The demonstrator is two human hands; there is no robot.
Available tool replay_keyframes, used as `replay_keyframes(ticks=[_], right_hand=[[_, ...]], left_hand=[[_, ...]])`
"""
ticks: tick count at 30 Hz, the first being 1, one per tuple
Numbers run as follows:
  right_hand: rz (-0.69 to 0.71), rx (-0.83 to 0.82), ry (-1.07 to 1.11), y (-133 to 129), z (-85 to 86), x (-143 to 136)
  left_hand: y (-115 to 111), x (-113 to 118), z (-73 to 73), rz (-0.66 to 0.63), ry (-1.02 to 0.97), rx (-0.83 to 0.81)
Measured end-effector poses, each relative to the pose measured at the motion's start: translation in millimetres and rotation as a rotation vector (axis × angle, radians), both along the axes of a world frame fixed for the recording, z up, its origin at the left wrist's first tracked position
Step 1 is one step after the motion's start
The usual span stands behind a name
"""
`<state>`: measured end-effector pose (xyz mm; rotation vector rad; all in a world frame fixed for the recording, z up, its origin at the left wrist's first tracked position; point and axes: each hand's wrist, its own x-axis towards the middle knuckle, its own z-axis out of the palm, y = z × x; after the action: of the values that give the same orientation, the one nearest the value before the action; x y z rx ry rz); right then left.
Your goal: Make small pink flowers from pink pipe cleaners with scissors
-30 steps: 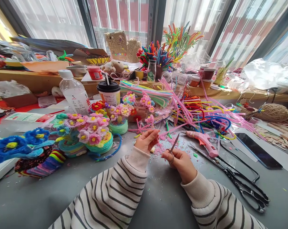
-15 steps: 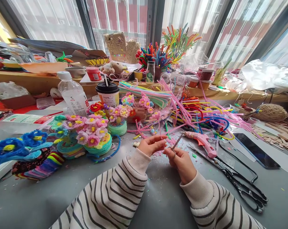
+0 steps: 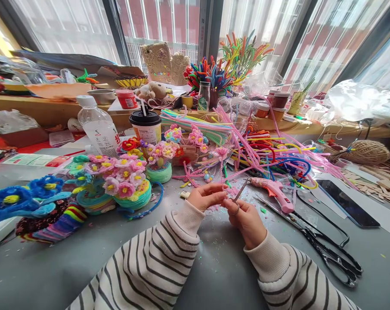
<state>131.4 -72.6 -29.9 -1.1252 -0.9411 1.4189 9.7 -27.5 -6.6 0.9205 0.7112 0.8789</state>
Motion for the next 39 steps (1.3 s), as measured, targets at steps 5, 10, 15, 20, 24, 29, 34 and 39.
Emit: replay_keyframes(ticks=[5, 10, 15, 20, 24, 29, 34, 39], right_hand=[[-0.002, 0.010, -0.028, -1.1, 0.5, -0.2], [0.007, 0.063, -0.191, -0.7, -2.4, 1.6], [0.065, 0.219, -0.428, -2.1, 0.9, 1.4], [0.138, 0.305, -0.595, -5.0, 1.3, -1.8], [0.191, 0.346, -0.650, -6.0, 0.3, -1.8], [0.234, 0.362, -0.660, -6.1, 3.9, -1.1], [0.280, 0.346, -0.728, -2.6, 8.0, 6.9], [0.338, 0.354, -0.768, -0.6, 12.2, 15.8]], left_hand=[[0.1, 0.6, 0.2, 0.002, 0.022, 0.051], [1.6, 1.0, -3.6, 0.103, 0.046, 0.132], [1.2, 0.3, 1.9, 0.166, 0.082, 0.168], [-1.3, -1.3, 8.3, 0.139, 0.076, 0.159], [-2.3, -1.0, 7.2, 0.123, 0.034, 0.159], [-1.4, -0.2, 1.9, 0.075, 0.035, 0.176], [-0.3, -0.7, -0.5, 0.039, 0.065, 0.185], [-0.7, -0.4, -1.0, 0.025, 0.064, 0.208]])
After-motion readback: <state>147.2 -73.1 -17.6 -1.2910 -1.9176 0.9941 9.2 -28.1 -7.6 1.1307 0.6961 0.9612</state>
